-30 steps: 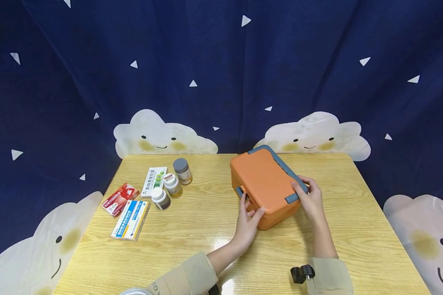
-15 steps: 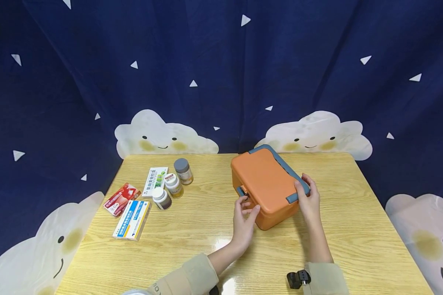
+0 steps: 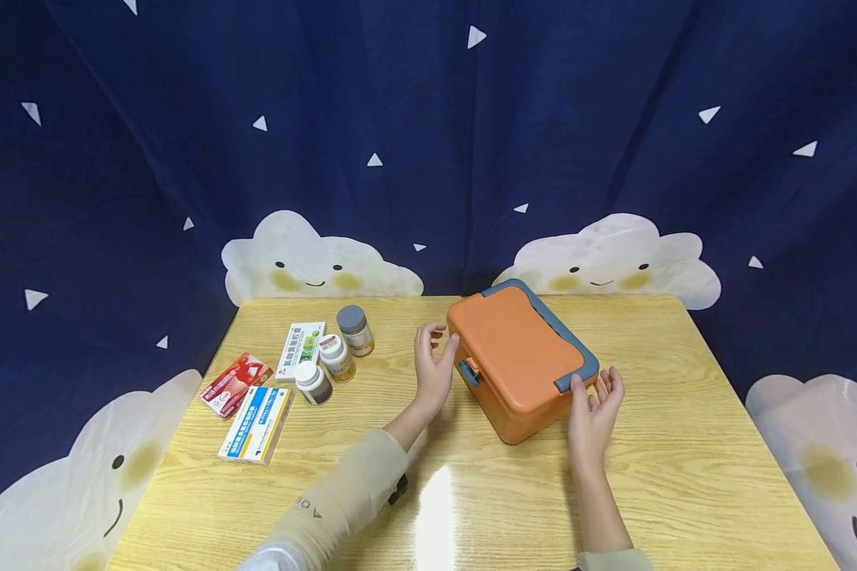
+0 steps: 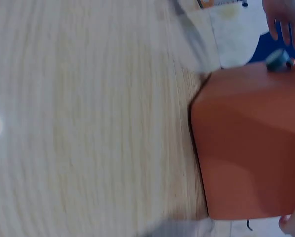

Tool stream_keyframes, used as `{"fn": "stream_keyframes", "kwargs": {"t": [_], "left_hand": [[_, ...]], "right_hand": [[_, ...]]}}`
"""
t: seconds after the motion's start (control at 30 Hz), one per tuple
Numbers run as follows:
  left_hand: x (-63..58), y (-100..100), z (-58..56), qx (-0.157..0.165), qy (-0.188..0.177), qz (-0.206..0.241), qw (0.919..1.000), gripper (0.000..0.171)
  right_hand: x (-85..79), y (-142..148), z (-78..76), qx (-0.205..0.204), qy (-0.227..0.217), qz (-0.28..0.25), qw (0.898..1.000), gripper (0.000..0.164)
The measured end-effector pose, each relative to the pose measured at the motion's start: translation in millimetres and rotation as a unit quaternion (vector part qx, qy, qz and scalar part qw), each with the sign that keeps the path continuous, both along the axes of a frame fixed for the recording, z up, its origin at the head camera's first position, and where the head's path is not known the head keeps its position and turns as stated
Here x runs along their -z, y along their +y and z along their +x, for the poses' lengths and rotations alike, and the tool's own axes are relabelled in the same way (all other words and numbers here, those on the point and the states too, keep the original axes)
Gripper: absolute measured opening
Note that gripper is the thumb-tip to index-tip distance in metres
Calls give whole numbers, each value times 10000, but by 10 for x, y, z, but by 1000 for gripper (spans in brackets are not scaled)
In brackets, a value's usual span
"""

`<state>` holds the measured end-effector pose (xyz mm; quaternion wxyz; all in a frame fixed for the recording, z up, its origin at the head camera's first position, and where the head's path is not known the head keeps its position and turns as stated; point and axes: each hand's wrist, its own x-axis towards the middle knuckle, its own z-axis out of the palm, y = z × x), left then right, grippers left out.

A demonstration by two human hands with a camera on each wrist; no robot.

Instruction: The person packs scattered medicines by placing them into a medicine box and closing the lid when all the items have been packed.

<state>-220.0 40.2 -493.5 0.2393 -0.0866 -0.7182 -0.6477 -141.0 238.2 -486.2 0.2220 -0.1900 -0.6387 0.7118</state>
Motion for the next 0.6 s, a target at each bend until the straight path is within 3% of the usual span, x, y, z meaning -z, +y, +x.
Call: {"fn": "stream_keyframes", "kwargs": {"t": [0.13,0.27,0.43,0.5,0.6], "left_hand": [[-5,-113,-280,297,-115,-321,9990,29],[-45,-186,-475,666,-531,-326,9958,34],[-108,-205,-606,1162,-1188,-314,9856,40],[-212,-214,-586,1413,-1392,-315,9796,41],[-232,-206,-625,1608,-1714,-374,9713,40]], "right_hand": [[6,-106,60,242,217,-205,9993,65],[7,-207,85,347,330,-336,9983,67],[14,-328,103,317,488,-469,9972,72],[16,-372,107,335,513,-463,9970,74],[38,-430,107,351,470,-431,9973,77]]}}
